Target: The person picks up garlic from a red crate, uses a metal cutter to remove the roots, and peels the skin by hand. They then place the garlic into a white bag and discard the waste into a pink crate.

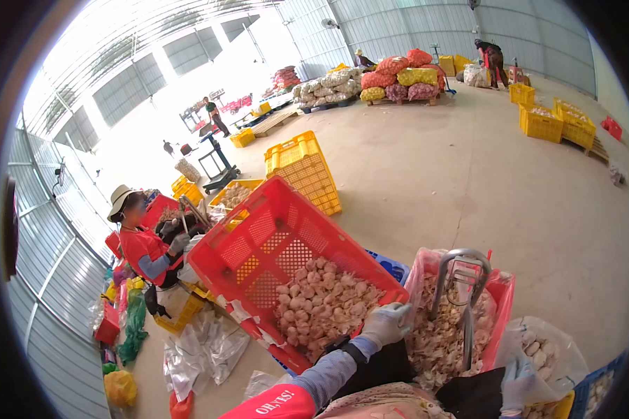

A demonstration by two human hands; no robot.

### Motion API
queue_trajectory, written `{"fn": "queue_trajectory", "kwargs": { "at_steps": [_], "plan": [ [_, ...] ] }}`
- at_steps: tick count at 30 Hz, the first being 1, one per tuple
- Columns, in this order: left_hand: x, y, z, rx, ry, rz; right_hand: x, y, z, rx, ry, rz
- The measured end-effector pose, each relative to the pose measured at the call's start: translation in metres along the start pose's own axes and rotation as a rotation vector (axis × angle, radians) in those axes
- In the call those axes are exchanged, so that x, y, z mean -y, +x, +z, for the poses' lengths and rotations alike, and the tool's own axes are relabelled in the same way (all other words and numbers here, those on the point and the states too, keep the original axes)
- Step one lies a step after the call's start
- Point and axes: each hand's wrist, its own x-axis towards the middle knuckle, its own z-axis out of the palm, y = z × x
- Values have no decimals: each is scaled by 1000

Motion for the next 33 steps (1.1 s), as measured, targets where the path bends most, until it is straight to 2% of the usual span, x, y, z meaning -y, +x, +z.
{"fn": "queue_trajectory", "kwargs": {
  "at_steps": [3,6,12,16,23,24,27,29,31,33],
  "plan": [
    [-6,-1,12,-52,80,78,10,1,2,-105,33,-159],
    [-10,-1,5,8,85,-1,27,3,-5,2,-18,-126],
    [-19,8,12,61,129,18,23,6,3,-14,-60,-128],
    [-30,24,23,73,104,46,36,19,-3,105,11,-76],
    [-37,46,42,-191,-197,43,20,28,8,128,141,-38],
    [-42,45,34,-191,-248,12,20,27,8,139,135,-25],
    [-38,40,33,-472,-598,-102,25,20,5,95,73,-46],
    [-15,25,31,-589,-646,-222,26,13,7,45,32,-73],
    [18,-9,40,-539,-511,-329,31,5,7,27,7,-87],
    [44,-57,53,-204,-270,-447,41,2,6,19,-4,-85]
  ]
}}
